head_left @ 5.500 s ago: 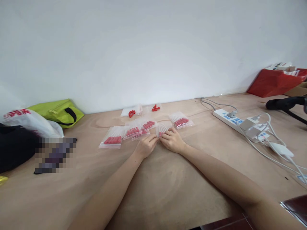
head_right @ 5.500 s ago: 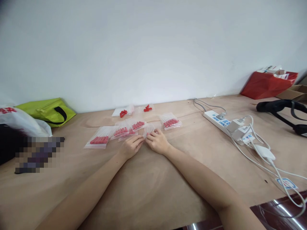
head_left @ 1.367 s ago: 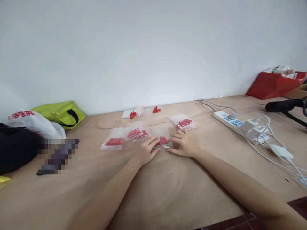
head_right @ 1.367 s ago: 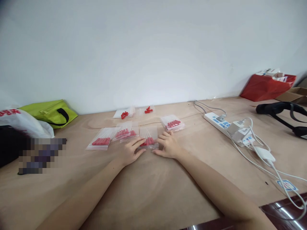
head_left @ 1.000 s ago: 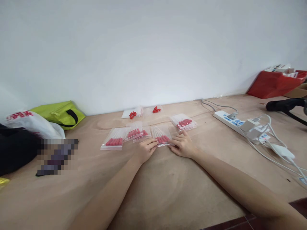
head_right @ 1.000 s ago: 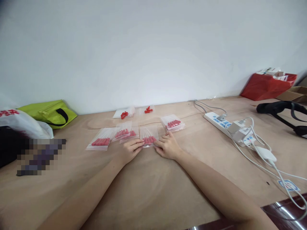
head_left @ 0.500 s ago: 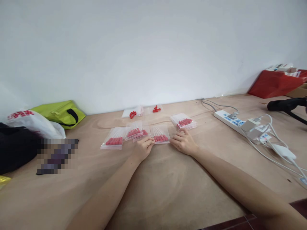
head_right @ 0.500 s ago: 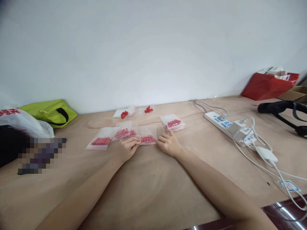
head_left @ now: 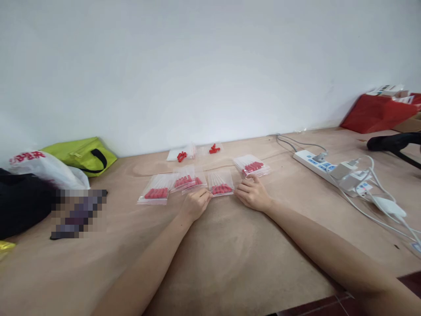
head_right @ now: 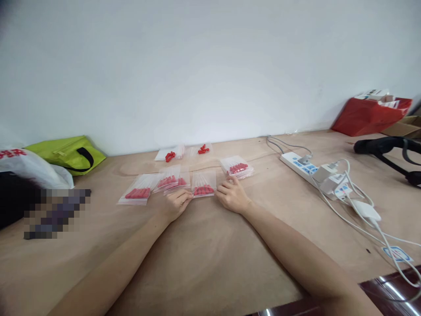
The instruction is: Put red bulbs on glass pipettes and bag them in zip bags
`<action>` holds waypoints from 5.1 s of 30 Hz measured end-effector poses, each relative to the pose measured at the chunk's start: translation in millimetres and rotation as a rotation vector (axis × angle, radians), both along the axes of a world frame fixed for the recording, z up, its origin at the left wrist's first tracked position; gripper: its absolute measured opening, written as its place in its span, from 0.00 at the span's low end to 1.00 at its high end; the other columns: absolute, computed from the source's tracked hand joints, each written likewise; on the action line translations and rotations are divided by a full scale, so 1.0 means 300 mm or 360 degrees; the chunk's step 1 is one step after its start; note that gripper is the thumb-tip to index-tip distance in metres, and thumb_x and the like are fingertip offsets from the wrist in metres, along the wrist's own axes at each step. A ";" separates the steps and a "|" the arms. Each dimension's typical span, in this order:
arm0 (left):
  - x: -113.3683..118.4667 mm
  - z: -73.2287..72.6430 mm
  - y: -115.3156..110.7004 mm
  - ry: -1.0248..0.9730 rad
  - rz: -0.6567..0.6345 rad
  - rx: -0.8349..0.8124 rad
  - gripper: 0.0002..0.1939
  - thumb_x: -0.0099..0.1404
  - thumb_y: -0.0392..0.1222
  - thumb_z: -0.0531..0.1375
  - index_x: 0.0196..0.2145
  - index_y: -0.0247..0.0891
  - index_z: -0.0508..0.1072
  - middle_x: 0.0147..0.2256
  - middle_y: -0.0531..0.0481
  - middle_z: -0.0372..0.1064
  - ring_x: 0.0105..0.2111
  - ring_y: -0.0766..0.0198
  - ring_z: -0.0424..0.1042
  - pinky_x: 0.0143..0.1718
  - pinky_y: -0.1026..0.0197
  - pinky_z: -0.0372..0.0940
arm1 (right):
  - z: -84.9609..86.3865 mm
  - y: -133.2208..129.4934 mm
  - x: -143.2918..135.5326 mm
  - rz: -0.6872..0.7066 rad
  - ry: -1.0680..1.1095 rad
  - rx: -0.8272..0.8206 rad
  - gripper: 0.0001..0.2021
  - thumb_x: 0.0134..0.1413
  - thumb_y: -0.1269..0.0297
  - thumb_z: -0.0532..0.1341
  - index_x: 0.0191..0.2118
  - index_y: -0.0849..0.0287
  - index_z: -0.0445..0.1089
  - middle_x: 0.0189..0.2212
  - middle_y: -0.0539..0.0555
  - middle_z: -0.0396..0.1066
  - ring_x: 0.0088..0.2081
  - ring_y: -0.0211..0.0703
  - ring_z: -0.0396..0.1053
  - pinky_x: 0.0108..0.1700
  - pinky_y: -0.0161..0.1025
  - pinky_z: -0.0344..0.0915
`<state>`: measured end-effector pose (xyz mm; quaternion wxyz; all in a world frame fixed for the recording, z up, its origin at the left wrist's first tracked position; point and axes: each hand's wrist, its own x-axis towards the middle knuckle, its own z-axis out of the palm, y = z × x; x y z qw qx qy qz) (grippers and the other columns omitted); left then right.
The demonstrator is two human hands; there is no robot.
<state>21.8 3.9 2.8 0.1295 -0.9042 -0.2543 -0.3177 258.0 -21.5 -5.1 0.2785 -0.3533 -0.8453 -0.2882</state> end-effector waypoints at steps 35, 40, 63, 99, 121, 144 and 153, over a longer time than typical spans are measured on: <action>0.080 0.018 -0.002 -0.0013 -0.0236 0.0431 0.08 0.61 0.31 0.53 0.31 0.35 0.71 0.30 0.50 0.73 0.33 0.63 0.71 0.33 0.60 0.66 | 0.002 -0.003 -0.073 0.0124 0.0214 -0.0031 0.11 0.50 0.75 0.51 0.27 0.58 0.69 0.20 0.47 0.65 0.28 0.34 0.57 0.46 0.43 0.45; 0.082 0.013 -0.003 -0.0086 -0.0267 0.0409 0.07 0.61 0.30 0.53 0.32 0.35 0.71 0.31 0.50 0.74 0.33 0.64 0.72 0.35 0.60 0.67 | -0.003 -0.002 -0.073 0.0124 0.0242 -0.0055 0.10 0.51 0.74 0.52 0.30 0.57 0.70 0.22 0.48 0.67 0.29 0.35 0.58 0.47 0.43 0.44; 0.076 0.026 -0.010 -0.0038 -0.0242 0.0415 0.06 0.62 0.32 0.54 0.32 0.35 0.71 0.31 0.49 0.73 0.33 0.64 0.72 0.34 0.61 0.68 | -0.009 -0.010 -0.095 0.0100 0.0305 0.0042 0.09 0.53 0.73 0.53 0.33 0.57 0.70 0.28 0.49 0.72 0.29 0.34 0.60 0.46 0.42 0.46; -0.165 0.044 0.062 -0.0092 0.0468 0.0240 0.18 0.53 0.30 0.53 0.41 0.40 0.71 0.41 0.45 0.69 0.43 0.53 0.66 0.43 0.49 0.62 | -0.021 0.078 -0.041 -0.0469 0.0125 -0.0126 0.10 0.52 0.74 0.53 0.32 0.56 0.71 0.28 0.51 0.70 0.35 0.41 0.58 0.52 0.53 0.35; -0.080 0.036 0.119 -0.0812 0.0753 -0.0052 0.09 0.64 0.38 0.48 0.31 0.36 0.66 0.29 0.47 0.68 0.31 0.62 0.68 0.33 0.62 0.63 | -0.028 0.073 -0.030 -0.0588 0.0260 -0.0222 0.11 0.49 0.70 0.54 0.38 0.56 0.70 0.37 0.55 0.70 0.38 0.45 0.59 0.49 0.51 0.37; 0.001 -0.026 0.102 -0.0412 0.0115 -0.0520 0.06 0.64 0.37 0.51 0.32 0.37 0.67 0.33 0.48 0.68 0.35 0.63 0.69 0.37 0.59 0.65 | -0.020 0.092 -0.143 -0.0219 0.0294 0.0009 0.09 0.55 0.67 0.53 0.31 0.54 0.72 0.22 0.49 0.69 0.31 0.37 0.58 0.47 0.46 0.41; -0.060 -0.031 0.101 -0.0107 0.0097 0.0116 0.09 0.64 0.35 0.51 0.35 0.37 0.71 0.34 0.47 0.73 0.33 0.64 0.73 0.35 0.62 0.69 | -0.017 0.100 -0.073 -0.0163 0.0349 0.0030 0.11 0.54 0.71 0.53 0.28 0.54 0.71 0.21 0.47 0.70 0.30 0.34 0.60 0.51 0.46 0.38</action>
